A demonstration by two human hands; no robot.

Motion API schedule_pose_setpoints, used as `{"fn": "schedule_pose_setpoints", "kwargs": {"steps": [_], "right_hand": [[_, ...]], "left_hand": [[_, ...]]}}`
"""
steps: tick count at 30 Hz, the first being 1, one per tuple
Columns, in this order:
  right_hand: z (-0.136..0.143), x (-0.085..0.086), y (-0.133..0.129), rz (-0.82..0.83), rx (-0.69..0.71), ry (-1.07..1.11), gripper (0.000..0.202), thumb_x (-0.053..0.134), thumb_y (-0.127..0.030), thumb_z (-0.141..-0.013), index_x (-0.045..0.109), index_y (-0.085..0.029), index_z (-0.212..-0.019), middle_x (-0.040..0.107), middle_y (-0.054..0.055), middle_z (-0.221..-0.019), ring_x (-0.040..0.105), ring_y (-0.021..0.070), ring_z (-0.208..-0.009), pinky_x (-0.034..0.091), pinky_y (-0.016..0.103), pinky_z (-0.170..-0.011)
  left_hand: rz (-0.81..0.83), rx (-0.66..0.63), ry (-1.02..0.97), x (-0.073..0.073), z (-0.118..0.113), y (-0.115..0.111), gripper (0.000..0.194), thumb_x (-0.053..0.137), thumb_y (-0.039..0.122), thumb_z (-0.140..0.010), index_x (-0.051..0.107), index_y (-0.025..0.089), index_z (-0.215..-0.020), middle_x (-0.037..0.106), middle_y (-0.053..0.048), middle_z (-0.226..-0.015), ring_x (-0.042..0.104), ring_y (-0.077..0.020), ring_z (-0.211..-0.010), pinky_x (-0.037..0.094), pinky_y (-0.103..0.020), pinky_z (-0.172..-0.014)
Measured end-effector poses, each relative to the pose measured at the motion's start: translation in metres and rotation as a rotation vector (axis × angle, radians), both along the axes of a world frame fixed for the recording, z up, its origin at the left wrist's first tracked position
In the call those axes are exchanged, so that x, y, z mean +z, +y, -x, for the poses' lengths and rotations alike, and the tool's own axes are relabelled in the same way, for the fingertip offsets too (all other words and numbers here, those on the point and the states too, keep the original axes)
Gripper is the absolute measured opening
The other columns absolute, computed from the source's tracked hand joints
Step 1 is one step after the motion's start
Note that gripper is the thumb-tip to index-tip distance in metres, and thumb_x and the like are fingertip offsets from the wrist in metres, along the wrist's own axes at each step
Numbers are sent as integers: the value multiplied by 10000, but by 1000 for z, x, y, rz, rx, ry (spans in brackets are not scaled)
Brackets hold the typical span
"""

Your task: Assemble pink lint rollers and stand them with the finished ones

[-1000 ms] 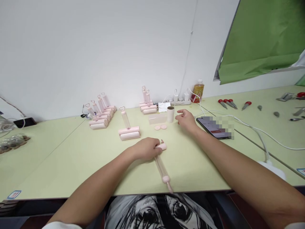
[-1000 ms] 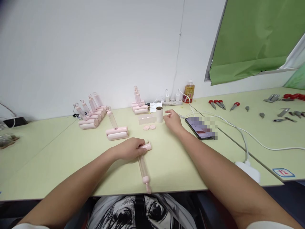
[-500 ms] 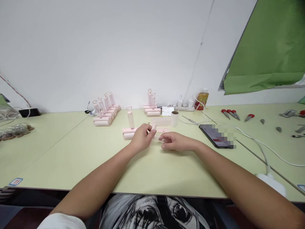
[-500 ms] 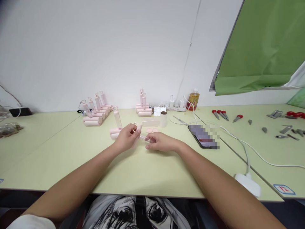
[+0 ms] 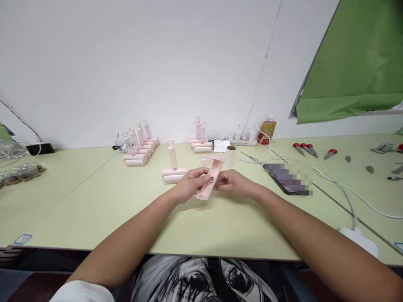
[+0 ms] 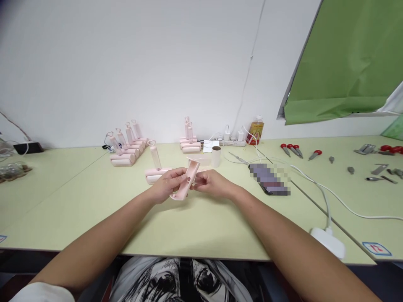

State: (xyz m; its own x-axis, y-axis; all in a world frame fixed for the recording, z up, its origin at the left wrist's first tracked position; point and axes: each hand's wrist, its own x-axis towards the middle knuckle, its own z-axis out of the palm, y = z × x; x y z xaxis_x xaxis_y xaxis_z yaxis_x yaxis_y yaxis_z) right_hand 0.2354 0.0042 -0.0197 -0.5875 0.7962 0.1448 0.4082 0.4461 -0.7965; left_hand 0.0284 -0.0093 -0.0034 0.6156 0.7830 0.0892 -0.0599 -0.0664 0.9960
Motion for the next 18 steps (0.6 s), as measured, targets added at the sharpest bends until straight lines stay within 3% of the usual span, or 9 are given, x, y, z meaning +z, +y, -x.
{"fn": "schedule_pose_setpoints", "kwargs": {"steps": [7,11,16,18], "right_hand": [[2,-4,-3,74,70,-30,90,561,-217,-728,626,-185,-783,614,-16,-708,540,150,-690,410,252,-650],[3,-6,-3,53,74,-92,59,576,-213,-735,624,-178,-738,646,-10,-712,558,149,-669,421,251,-631],[10,4,-11,103,256,-10,125,547,-210,-796,669,-184,-808,708,-1,-842,631,163,-816,458,270,-779],[11,6,-13,109,219,-9,110,578,-224,-783,682,-187,-789,710,-7,-828,639,164,-825,462,271,-789]], "left_hand": [[155,-202,-92,-3,-3,-2,493,711,418,-756,575,172,-1161,643,-153,-1092,671,-257,-913,553,-324,-655],[185,-256,-150,-5,-4,-2,549,724,384,-750,532,206,-1232,567,-163,-1267,688,-211,-825,560,-301,-622],[155,-253,-134,-8,-4,-1,511,748,406,-720,570,175,-1139,610,-153,-1196,647,-118,-617,527,-271,-589],[130,-250,-130,-9,-5,-2,499,745,427,-718,575,180,-1117,605,-145,-1199,633,-107,-596,510,-266,-577]]}}
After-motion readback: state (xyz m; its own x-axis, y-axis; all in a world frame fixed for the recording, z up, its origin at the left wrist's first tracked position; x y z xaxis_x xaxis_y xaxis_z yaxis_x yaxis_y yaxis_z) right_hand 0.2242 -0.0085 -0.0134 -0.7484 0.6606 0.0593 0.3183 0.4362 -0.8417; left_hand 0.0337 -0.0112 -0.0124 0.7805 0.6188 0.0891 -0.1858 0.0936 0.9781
